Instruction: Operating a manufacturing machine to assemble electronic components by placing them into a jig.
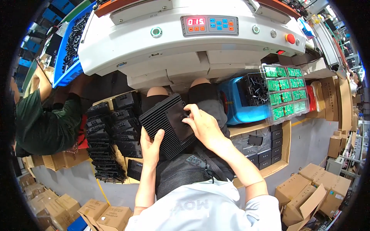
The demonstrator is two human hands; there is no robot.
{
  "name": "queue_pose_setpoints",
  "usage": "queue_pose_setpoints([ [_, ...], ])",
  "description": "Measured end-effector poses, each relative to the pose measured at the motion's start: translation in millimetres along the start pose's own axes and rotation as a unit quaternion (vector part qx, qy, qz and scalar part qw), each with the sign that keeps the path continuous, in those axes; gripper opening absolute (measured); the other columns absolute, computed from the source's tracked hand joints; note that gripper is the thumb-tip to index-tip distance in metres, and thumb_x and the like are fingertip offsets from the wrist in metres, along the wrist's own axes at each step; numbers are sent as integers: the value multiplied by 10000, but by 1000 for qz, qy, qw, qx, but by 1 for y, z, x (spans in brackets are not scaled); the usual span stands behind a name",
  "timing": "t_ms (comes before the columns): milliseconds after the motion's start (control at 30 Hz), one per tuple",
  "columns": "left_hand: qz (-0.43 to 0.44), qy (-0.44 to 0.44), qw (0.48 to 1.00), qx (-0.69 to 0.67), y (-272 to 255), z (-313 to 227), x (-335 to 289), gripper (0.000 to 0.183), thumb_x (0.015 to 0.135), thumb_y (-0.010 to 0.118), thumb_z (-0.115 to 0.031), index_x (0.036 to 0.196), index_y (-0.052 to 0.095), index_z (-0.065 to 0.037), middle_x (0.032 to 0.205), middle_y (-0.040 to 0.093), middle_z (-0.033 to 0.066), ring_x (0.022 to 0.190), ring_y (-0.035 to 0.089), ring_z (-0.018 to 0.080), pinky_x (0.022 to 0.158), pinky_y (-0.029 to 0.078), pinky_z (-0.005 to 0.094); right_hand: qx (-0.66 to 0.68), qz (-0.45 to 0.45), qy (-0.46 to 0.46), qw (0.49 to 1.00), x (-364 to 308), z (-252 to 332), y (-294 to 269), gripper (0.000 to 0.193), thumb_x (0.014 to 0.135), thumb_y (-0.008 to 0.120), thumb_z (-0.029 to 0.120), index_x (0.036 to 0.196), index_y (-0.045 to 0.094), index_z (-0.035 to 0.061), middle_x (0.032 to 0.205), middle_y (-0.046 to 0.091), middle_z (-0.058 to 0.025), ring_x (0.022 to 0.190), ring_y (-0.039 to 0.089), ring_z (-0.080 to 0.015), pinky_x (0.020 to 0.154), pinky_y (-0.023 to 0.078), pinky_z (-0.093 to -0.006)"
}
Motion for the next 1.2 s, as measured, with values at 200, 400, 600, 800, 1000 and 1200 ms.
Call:
queue_pose_setpoints([
  [200,-16,-44,989,-138,-23,17,3,504,887,636,-80,1329,413,11,1235,550,102,1149,512,179,1006,385,313,362,65,144,919,4,-34,32,490,796,725,60,1225,489,29,939,535,3,834,517,-83,757,453,-223],
  [400,-67,-56,973,-214,-51,30,0,505,891,642,-105,1334,422,-3,1282,528,79,1203,474,174,1045,340,303,273,57,62,958,14,3,46,294,863,663,78,1128,565,-2,936,535,0,774,491,-59,720,436,-204],
  [600,-178,-78,934,-301,-165,85,-70,445,933,587,-215,1315,429,-50,1259,531,123,1139,541,264,994,452,445,303,198,-8,932,15,55,94,370,869,636,94,1223,554,26,1098,559,-83,828,541,-115,722,474,-243],
  [800,-318,-194,888,-269,-271,198,-225,504,951,553,-235,1398,371,-86,1372,465,93,1255,450,247,1081,354,423,208,144,0,968,16,18,96,285,887,608,96,1157,588,8,1044,588,-86,801,569,-137,705,470,-246],
  [1000,-410,-207,843,-279,-303,260,-293,494,921,605,-195,1354,412,-56,1303,510,119,1167,523,264,983,462,432,162,137,34,977,6,-22,104,266,893,589,101,1147,601,23,1066,612,-91,893,607,-162,736,480,-271],
  [1200,-407,-233,857,-214,-310,268,-272,328,915,623,-185,1196,497,-72,1068,610,53,875,613,172,731,541,310,131,122,30,983,2,-36,103,256,899,581,102,1143,602,28,1030,623,-85,899,612,-168,744,482,-272],
])
Point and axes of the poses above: each hand's wrist, its own x-axis towards the middle knuckle, its own y-axis out of the palm, z = x × y, the point moved 9 cm from there along x, towards the middle knuckle
